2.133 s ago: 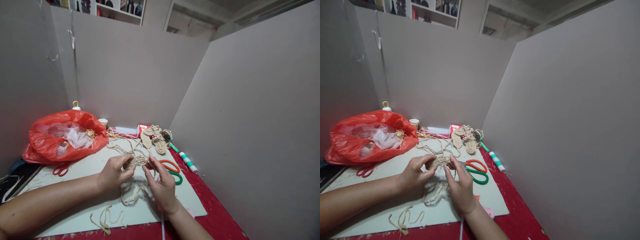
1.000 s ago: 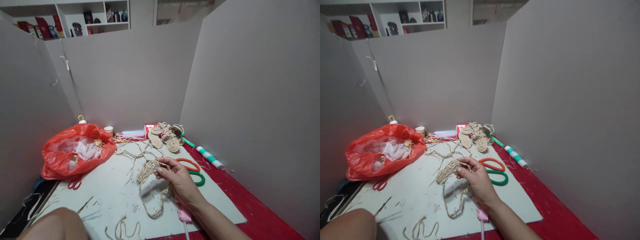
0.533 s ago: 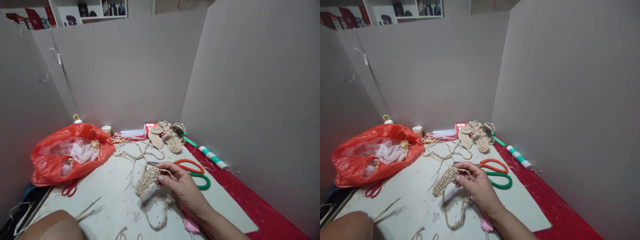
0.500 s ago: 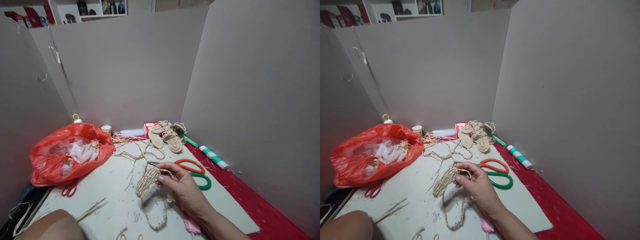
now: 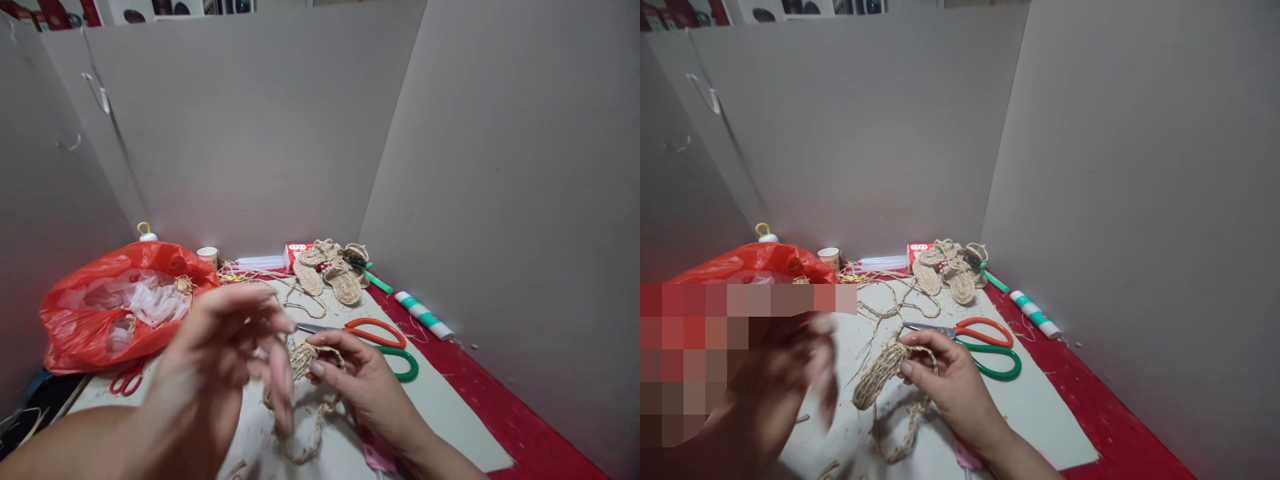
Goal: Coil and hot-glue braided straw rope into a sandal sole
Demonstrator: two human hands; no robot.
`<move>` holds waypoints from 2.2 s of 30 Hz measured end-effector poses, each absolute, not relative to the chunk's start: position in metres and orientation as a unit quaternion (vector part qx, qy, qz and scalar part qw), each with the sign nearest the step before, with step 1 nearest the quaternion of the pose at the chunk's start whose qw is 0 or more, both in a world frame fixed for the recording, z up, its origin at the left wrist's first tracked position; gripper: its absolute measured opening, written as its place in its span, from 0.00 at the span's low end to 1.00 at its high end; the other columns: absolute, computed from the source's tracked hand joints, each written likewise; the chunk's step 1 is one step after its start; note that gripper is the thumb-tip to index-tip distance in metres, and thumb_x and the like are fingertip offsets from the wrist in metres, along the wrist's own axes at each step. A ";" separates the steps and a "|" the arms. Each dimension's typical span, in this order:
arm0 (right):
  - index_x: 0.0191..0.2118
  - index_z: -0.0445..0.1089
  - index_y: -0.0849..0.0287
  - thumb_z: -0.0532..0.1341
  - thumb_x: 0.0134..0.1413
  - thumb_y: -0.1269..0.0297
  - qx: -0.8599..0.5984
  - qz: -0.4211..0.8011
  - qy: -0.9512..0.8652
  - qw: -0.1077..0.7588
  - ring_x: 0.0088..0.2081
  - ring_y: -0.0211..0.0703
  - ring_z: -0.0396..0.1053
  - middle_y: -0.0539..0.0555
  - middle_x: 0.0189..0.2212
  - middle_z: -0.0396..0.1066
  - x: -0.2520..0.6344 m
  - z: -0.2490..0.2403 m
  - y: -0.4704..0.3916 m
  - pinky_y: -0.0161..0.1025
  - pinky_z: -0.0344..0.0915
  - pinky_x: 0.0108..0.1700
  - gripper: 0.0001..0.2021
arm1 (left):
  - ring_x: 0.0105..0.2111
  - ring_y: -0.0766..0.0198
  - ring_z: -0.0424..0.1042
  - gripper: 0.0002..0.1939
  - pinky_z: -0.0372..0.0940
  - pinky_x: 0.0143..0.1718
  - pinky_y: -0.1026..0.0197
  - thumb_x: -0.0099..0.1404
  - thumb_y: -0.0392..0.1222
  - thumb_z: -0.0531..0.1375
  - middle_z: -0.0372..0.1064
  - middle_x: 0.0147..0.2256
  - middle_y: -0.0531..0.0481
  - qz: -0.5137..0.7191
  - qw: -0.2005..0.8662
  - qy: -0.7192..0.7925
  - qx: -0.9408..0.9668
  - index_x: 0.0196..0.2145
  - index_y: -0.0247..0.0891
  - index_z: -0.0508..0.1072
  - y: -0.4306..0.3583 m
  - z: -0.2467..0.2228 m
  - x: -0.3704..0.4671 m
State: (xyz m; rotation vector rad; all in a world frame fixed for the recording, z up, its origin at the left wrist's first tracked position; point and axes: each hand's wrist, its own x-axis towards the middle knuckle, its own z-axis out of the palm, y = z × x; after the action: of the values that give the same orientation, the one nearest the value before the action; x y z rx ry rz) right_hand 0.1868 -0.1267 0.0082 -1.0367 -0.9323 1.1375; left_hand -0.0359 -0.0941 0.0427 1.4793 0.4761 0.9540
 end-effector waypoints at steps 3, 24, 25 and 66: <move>0.39 0.74 0.54 0.71 0.46 0.63 -0.459 0.478 -0.429 0.614 0.32 0.35 0.66 0.48 0.31 0.72 0.184 0.012 -0.131 0.32 0.64 0.35 0.12 | 0.38 0.63 0.67 0.10 0.63 0.38 0.62 0.63 0.45 0.61 0.69 0.38 0.50 0.308 0.583 0.256 0.707 0.41 0.41 0.73 -0.060 0.089 0.005; 0.34 0.76 0.54 0.65 0.53 0.62 -0.541 0.382 -0.508 0.551 0.33 0.40 0.71 0.51 0.31 0.75 0.185 0.014 -0.130 0.34 0.68 0.36 0.04 | 0.24 0.72 0.53 0.05 0.50 0.25 0.67 0.56 0.37 0.61 0.57 0.23 0.59 0.187 0.648 0.296 0.677 0.29 0.34 0.68 -0.048 0.041 0.014; 0.33 0.76 0.54 0.65 0.53 0.63 -0.541 0.359 -0.517 0.557 0.33 0.40 0.71 0.51 0.31 0.75 0.185 0.013 -0.129 0.35 0.68 0.36 0.03 | 0.24 0.71 0.53 0.04 0.50 0.25 0.67 0.56 0.37 0.61 0.57 0.23 0.59 0.186 0.645 0.294 0.680 0.29 0.34 0.67 -0.048 0.040 0.014; 0.46 0.72 0.53 0.62 0.58 0.63 -0.577 0.242 -0.574 0.528 0.32 0.42 0.73 0.53 0.34 0.76 0.180 0.004 -0.138 0.36 0.69 0.34 0.10 | 0.20 0.73 0.50 0.08 0.47 0.23 0.67 0.55 0.40 0.62 0.55 0.19 0.61 0.228 0.695 0.287 0.618 0.29 0.35 0.67 -0.041 0.028 0.013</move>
State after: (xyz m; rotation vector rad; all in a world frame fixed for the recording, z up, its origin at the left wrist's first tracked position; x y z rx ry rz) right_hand 0.1796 -0.1377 0.0035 -1.3779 -1.3720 0.5780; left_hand 0.0135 -0.0406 0.0283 1.3800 0.6401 0.5078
